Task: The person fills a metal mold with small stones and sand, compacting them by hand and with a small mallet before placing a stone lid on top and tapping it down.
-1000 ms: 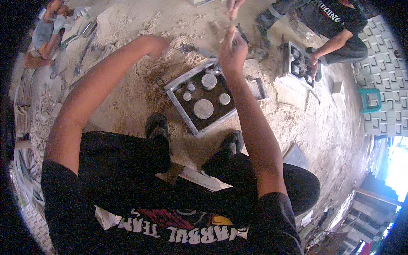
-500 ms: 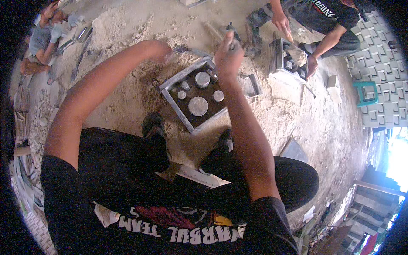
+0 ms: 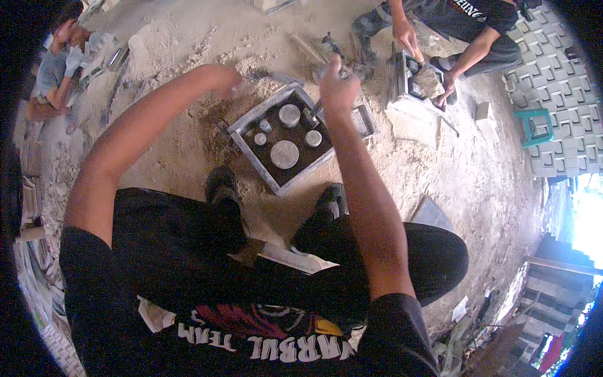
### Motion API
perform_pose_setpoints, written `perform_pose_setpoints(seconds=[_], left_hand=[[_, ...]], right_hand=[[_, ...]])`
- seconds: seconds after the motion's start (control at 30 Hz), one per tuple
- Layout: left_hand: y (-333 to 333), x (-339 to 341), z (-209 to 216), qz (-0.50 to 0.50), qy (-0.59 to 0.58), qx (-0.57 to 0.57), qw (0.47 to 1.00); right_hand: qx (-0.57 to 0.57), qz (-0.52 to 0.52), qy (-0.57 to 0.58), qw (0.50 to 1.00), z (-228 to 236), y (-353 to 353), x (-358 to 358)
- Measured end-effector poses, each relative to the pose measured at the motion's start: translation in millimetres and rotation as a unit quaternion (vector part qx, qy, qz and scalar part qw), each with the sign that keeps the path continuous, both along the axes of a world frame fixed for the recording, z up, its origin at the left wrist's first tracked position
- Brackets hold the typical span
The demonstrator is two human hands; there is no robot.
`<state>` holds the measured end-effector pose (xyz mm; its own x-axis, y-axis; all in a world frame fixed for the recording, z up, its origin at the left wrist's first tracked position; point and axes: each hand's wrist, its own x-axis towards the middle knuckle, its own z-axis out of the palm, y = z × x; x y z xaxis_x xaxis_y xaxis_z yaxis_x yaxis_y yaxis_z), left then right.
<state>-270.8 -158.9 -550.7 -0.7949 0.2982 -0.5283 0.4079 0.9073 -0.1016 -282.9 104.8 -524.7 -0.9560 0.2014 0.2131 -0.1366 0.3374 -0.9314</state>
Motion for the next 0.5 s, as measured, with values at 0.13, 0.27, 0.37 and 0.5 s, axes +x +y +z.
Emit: perform_pose_setpoints(seconds=[0.13,0.27,0.37,0.5], left_hand=[[17.0,5.2,12.8,0.020,-0.027,0.008,0.999],[18.2,-2.1,1.5,-0.012,-0.039,-0.080,0.996],[2.9,-2.1,-10.0,-0.009,-0.036,0.026,0.999],[5.4,-1.5,-13.4,0.083,-0.049,0.089,0.991]], right_hand=[[-0.121,0.038,0.078,0.989,-6.7,19.7,15.8],[-0.052,0.144,-0.012,0.988,-3.7,14.5,10.1],[-0.118,0.196,0.071,0.971,-3.8,9.1,29.5],[-0.040,0.190,0.020,0.981,-18.3,4.2,8.5]])
